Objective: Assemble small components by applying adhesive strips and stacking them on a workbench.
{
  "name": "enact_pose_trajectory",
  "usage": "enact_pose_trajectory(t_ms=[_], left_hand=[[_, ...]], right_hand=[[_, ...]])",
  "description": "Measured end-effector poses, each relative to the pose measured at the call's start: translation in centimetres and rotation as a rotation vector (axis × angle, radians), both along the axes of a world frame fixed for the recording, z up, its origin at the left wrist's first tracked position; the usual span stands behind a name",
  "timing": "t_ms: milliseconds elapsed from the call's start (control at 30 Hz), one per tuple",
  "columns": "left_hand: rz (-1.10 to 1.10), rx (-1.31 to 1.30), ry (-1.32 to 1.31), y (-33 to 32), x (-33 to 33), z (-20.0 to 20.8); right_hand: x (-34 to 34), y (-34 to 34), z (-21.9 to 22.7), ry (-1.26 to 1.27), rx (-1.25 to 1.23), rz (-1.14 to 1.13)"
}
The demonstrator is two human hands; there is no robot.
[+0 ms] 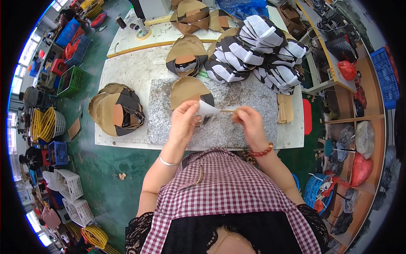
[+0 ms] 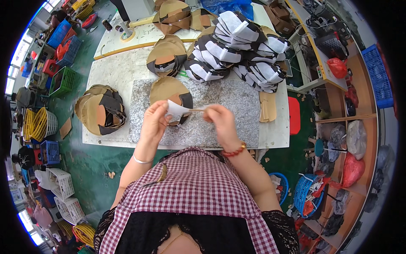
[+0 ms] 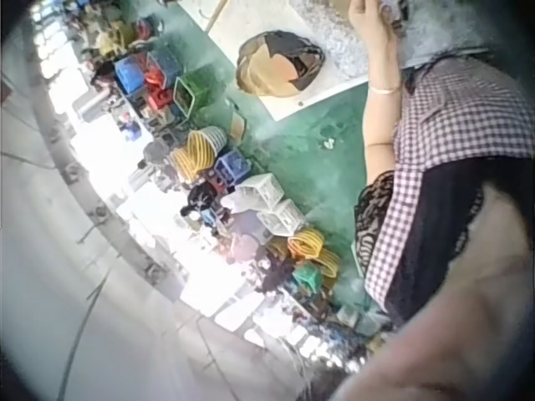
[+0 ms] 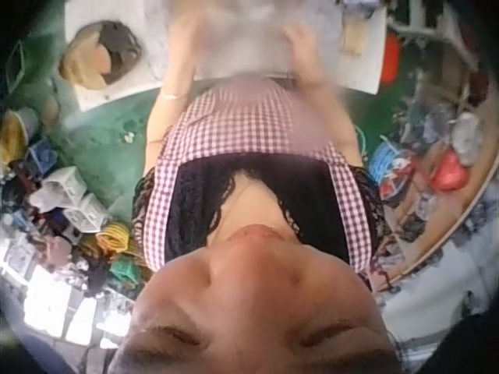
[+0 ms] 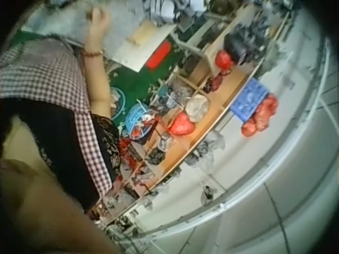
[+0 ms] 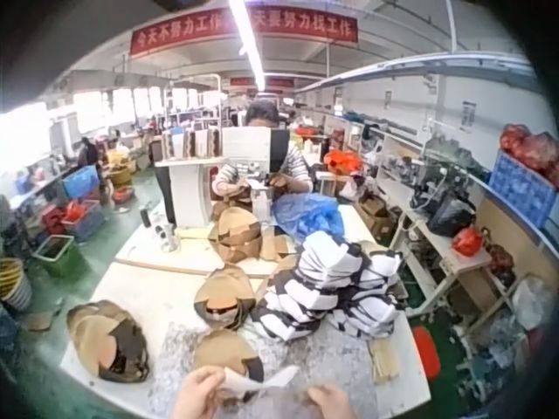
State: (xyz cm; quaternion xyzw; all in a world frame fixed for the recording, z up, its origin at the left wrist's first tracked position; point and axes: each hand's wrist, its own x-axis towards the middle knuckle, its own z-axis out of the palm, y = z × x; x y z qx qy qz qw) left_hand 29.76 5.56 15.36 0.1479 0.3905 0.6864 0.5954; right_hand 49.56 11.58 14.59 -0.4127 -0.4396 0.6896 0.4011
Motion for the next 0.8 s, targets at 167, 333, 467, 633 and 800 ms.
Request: enact_pose_trajectory(t_ms=[167, 333, 467, 633, 800], left_hand=[[0.018, 0.107, 0.348, -0.2, -3.4, 0.3], [-0.191, 0.320, 1.107, 0.3, -4.0, 4.3], [-0.253, 0.434, 1.263, 1.1, -3.0, 6.2], [-0.359, 0.599, 1.250, 2.2, -1.2, 7.2], [-0.346, 0.615, 1.189, 2.4, -0.7, 7.5]], right_hand=[[11.7, -2.4, -5.0, -0.423, -0.040, 0.115], [19.3, -5.9, -6.6, -1.440, 1.096, 0.673], [15.1, -0.1, -3.6, -1.294, 0.517, 0.715], [5.1, 3.3, 0.2, -0.694, 0.853, 0.388], [-0.2, 1.8, 3.0, -0.131, 0.287, 0.618]])
